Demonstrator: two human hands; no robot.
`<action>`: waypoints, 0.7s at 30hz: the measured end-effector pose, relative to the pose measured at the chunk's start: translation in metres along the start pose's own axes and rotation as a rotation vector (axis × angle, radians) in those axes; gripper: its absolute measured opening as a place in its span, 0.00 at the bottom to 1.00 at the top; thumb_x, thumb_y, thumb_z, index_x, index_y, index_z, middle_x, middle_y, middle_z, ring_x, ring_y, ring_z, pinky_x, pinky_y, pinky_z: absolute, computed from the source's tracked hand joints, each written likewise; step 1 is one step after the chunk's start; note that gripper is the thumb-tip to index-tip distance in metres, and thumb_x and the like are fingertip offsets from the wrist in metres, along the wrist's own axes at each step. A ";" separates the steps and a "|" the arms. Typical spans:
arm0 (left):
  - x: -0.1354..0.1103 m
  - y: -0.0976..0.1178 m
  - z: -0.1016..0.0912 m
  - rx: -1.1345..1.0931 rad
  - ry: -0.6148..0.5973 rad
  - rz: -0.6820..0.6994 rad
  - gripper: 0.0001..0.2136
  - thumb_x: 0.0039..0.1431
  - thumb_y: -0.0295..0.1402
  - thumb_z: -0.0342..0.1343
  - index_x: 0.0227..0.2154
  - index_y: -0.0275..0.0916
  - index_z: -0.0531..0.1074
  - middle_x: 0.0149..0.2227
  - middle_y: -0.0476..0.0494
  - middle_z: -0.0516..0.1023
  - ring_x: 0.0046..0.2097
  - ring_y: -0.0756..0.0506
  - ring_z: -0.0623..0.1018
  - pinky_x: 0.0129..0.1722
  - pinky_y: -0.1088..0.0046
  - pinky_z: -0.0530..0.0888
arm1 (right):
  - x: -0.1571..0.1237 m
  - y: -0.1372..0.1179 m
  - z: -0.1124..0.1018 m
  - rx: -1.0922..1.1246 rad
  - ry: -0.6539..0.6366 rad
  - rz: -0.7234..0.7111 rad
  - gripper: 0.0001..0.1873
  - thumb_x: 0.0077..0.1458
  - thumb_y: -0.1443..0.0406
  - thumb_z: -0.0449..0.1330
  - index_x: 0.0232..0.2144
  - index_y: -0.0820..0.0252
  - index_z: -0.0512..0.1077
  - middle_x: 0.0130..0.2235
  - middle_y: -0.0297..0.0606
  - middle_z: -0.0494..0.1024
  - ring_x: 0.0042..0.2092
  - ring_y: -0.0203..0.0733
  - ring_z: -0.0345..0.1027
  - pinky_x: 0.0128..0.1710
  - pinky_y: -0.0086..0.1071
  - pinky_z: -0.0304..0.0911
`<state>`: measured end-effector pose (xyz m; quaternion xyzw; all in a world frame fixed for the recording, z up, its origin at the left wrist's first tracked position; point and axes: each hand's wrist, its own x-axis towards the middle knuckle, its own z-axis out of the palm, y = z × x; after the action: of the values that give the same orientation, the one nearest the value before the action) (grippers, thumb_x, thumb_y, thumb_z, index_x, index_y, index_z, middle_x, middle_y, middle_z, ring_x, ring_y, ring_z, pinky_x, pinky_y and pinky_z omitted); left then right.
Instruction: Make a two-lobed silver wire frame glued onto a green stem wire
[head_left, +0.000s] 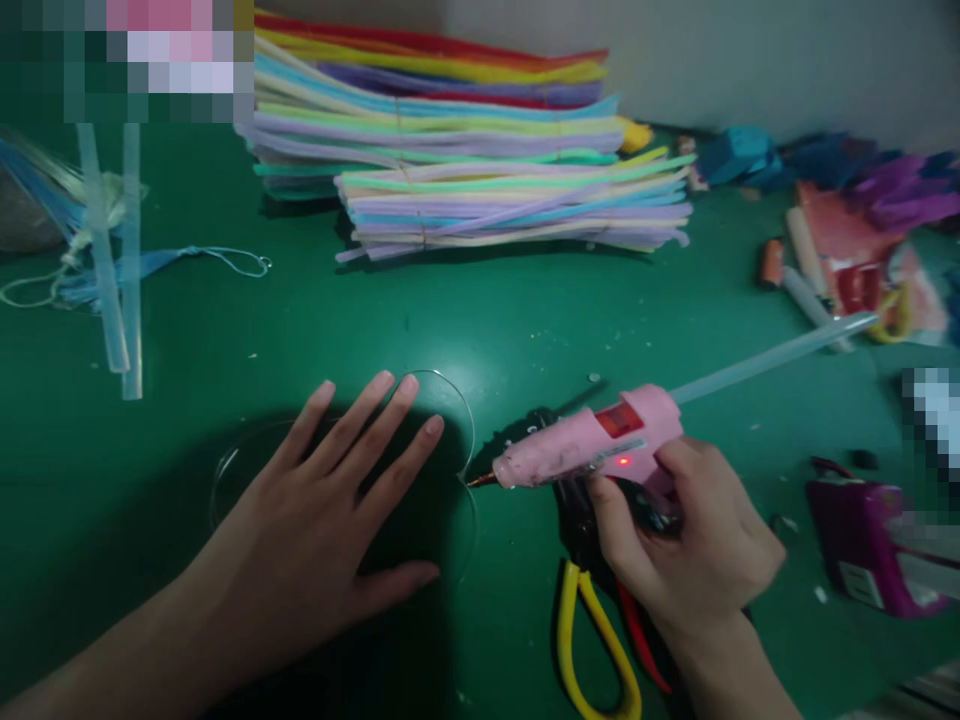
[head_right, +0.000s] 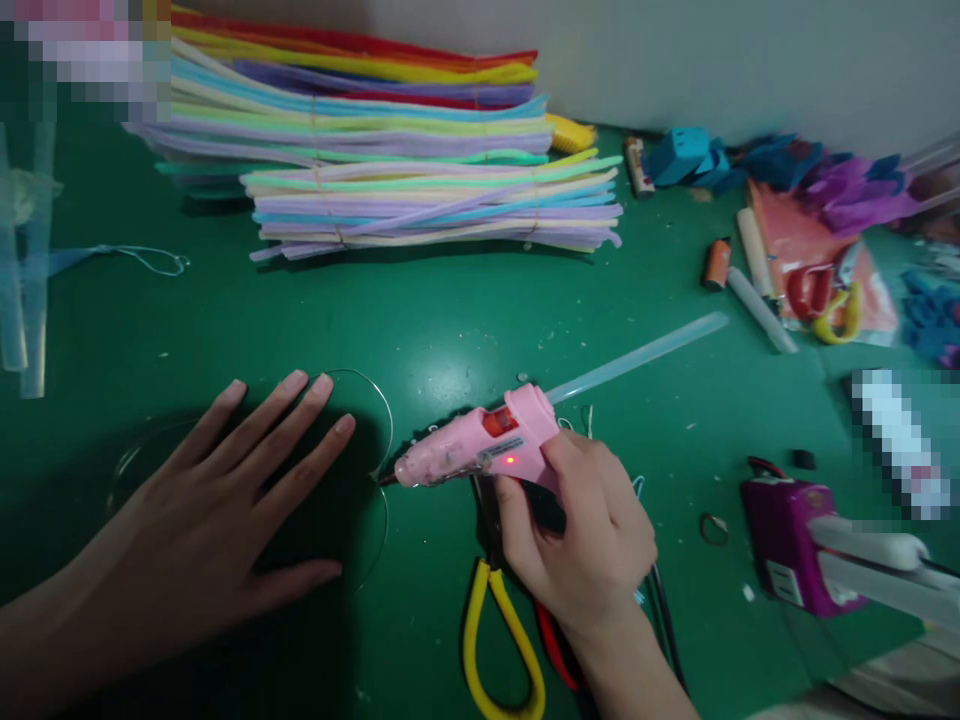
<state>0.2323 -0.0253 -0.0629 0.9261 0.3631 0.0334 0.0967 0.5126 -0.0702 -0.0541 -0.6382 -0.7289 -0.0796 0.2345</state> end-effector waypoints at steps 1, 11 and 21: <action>0.000 0.000 0.000 -0.004 -0.001 0.000 0.40 0.61 0.55 0.49 0.69 0.37 0.48 0.72 0.29 0.47 0.72 0.31 0.46 0.68 0.43 0.45 | 0.000 0.000 0.000 -0.005 0.011 -0.009 0.14 0.53 0.69 0.63 0.42 0.58 0.66 0.38 0.46 0.77 0.37 0.47 0.75 0.34 0.37 0.70; 0.003 0.002 -0.006 -0.041 -0.004 -0.006 0.39 0.60 0.54 0.52 0.68 0.35 0.54 0.71 0.28 0.48 0.71 0.29 0.49 0.67 0.40 0.48 | 0.002 0.000 0.001 -0.053 0.018 -0.037 0.12 0.55 0.67 0.62 0.41 0.59 0.66 0.36 0.45 0.77 0.32 0.44 0.73 0.30 0.35 0.67; 0.002 0.000 -0.004 -0.030 -0.006 0.012 0.39 0.62 0.55 0.48 0.68 0.34 0.52 0.72 0.27 0.45 0.71 0.29 0.47 0.66 0.40 0.48 | 0.001 0.000 0.000 -0.067 -0.003 -0.045 0.13 0.56 0.67 0.62 0.43 0.56 0.66 0.37 0.43 0.76 0.32 0.46 0.72 0.30 0.36 0.66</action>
<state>0.2333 -0.0237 -0.0585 0.9268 0.3567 0.0368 0.1113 0.5127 -0.0694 -0.0538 -0.6291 -0.7405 -0.1083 0.2103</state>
